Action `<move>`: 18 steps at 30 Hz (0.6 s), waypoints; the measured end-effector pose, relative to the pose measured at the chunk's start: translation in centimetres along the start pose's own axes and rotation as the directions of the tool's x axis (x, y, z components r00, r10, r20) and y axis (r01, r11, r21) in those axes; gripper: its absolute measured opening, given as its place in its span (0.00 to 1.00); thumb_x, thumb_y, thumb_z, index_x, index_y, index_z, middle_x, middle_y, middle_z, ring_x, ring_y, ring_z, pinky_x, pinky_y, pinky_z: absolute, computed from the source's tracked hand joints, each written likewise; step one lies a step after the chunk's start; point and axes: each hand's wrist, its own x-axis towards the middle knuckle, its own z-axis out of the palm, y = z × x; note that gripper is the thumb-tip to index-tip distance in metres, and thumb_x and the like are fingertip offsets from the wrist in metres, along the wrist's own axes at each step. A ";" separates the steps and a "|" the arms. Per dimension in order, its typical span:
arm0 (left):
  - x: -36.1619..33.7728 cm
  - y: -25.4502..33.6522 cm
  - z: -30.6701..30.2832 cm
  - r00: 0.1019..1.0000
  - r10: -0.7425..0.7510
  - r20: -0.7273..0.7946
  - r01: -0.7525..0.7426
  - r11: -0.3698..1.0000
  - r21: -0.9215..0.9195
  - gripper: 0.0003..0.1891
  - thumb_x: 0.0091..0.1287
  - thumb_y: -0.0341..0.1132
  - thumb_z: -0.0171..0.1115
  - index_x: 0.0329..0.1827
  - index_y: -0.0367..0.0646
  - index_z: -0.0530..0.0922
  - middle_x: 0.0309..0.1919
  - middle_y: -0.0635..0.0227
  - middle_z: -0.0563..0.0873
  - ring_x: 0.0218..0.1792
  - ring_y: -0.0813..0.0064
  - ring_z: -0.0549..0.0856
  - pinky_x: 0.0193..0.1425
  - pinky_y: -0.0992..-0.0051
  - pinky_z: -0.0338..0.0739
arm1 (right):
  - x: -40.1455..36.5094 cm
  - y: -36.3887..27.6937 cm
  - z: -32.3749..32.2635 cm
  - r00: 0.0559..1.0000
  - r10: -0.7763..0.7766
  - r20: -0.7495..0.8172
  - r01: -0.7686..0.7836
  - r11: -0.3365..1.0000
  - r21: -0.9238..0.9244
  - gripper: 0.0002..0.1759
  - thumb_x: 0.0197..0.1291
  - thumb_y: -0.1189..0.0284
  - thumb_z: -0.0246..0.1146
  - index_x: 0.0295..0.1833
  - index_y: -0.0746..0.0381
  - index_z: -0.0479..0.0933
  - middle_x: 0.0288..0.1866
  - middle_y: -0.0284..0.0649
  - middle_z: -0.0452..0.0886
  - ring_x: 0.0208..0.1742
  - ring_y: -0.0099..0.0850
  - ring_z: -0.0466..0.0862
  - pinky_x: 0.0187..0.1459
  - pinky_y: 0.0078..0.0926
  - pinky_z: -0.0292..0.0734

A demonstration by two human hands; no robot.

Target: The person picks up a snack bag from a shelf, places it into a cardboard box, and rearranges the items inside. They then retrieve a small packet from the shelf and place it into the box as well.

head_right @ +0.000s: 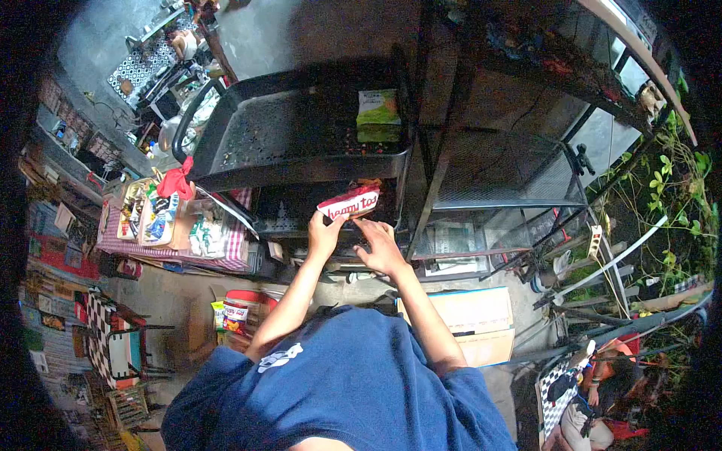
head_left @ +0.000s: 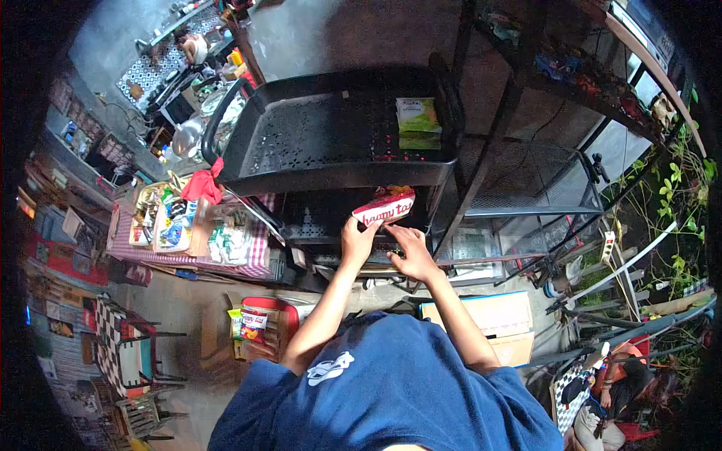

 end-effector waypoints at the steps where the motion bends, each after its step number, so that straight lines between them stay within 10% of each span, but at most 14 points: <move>1: -0.2 0.2 -0.1 1.000 -0.015 -0.019 0.014 1.000 -0.024 0.13 0.58 0.30 0.66 0.45 0.38 0.78 0.39 0.62 0.85 0.41 0.71 0.83 0.47 0.72 0.75 | 0.0 0.2 -0.4 1.000 0.021 -0.011 -0.020 0.998 0.057 0.37 0.50 0.63 0.62 0.67 0.61 0.62 0.63 0.51 0.69 0.68 0.40 0.64 0.68 0.40 0.49; 6: -1.9 1.4 -2.9 0.996 -0.063 -0.058 0.056 0.990 -0.128 0.13 0.58 0.26 0.66 0.45 0.36 0.77 0.39 0.65 0.85 0.40 0.79 0.82 0.48 0.76 0.74 | -0.1 -0.8 -0.7 0.935 0.354 0.031 -0.328 0.829 0.453 0.32 0.56 0.69 0.60 0.68 0.60 0.60 0.62 0.49 0.69 0.65 0.41 0.66 0.65 0.34 0.58; 9: -2.6 2.4 -3.8 0.993 -0.108 -0.050 0.089 0.952 -0.294 0.12 0.59 0.27 0.65 0.45 0.36 0.76 0.39 0.65 0.85 0.40 0.80 0.82 0.47 0.77 0.75 | 0.4 -0.1 -1.1 0.943 0.323 0.079 -0.209 0.389 0.897 0.31 0.61 0.78 0.54 0.70 0.60 0.55 0.67 0.43 0.64 0.66 0.34 0.67 0.63 0.29 0.62; 18: -5.2 3.4 -6.0 0.982 -0.163 0.099 0.189 0.905 -0.382 0.15 0.61 0.29 0.64 0.49 0.36 0.75 0.42 0.66 0.84 0.43 0.79 0.82 0.49 0.77 0.75 | -3.1 -3.3 -0.1 0.894 0.425 0.140 -0.309 0.361 0.880 0.28 0.60 0.74 0.60 0.65 0.62 0.61 0.55 0.36 0.74 0.57 0.25 0.73 0.59 0.24 0.66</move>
